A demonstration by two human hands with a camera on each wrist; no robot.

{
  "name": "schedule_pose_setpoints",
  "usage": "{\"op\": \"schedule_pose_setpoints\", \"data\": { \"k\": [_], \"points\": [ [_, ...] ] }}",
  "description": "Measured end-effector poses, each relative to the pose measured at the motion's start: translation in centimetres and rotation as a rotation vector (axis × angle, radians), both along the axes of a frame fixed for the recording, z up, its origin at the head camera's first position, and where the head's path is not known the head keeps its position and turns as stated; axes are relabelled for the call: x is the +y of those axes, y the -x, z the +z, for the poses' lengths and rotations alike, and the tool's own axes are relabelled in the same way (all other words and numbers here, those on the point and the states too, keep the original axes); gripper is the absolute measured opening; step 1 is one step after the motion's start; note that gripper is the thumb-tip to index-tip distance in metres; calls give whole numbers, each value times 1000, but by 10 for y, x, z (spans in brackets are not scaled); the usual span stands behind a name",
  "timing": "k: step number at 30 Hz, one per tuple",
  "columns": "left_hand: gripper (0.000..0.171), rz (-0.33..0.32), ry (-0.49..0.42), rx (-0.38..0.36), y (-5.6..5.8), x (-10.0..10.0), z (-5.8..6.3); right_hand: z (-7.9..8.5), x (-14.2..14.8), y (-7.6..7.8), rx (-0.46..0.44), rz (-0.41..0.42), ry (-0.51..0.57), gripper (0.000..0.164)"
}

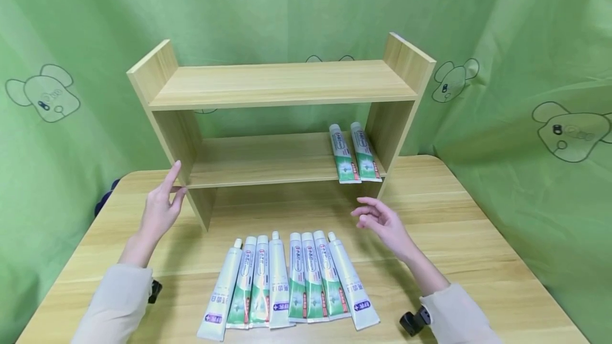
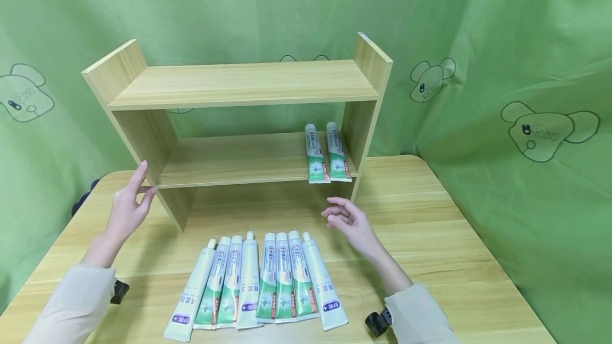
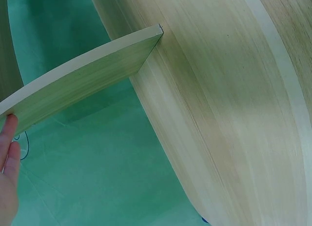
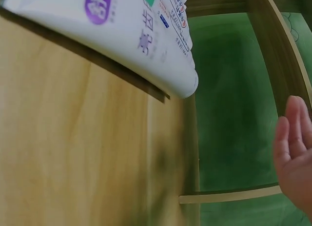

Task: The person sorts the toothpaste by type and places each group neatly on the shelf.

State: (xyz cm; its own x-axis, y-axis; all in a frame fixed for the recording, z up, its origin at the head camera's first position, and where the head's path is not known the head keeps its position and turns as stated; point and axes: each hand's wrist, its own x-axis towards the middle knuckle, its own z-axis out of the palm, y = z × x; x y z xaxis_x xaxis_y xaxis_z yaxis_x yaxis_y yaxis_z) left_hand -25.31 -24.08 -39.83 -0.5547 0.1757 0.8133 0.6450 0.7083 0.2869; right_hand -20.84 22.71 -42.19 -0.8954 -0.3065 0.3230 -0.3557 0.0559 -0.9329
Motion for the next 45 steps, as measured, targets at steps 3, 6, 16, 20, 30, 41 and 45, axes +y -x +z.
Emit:
{"op": "schedule_pose_setpoints", "data": {
  "k": [3,6,16,20,30,41,45],
  "points": [
    [74,0,4,-2,0,0,0,-2,3,-4,-100,21,-68,42],
    [74,3,6,-1,0,0,0,-6,5,-8,-152,50,-112,47],
    [73,13,8,-23,1,1,0,-24,11,-20,-208,112,-149,53],
    [72,7,8,-14,1,1,0,-30,11,-24,-220,164,-197,54],
    [72,17,13,-1,-1,-1,-1,-39,8,-32,-260,198,-268,60],
    [71,13,12,0,-1,-1,-1,-45,5,-38,-250,217,-357,65],
    [71,14,11,-3,-1,-1,0,-45,3,-39,-252,247,-361,71]
  ]
}}
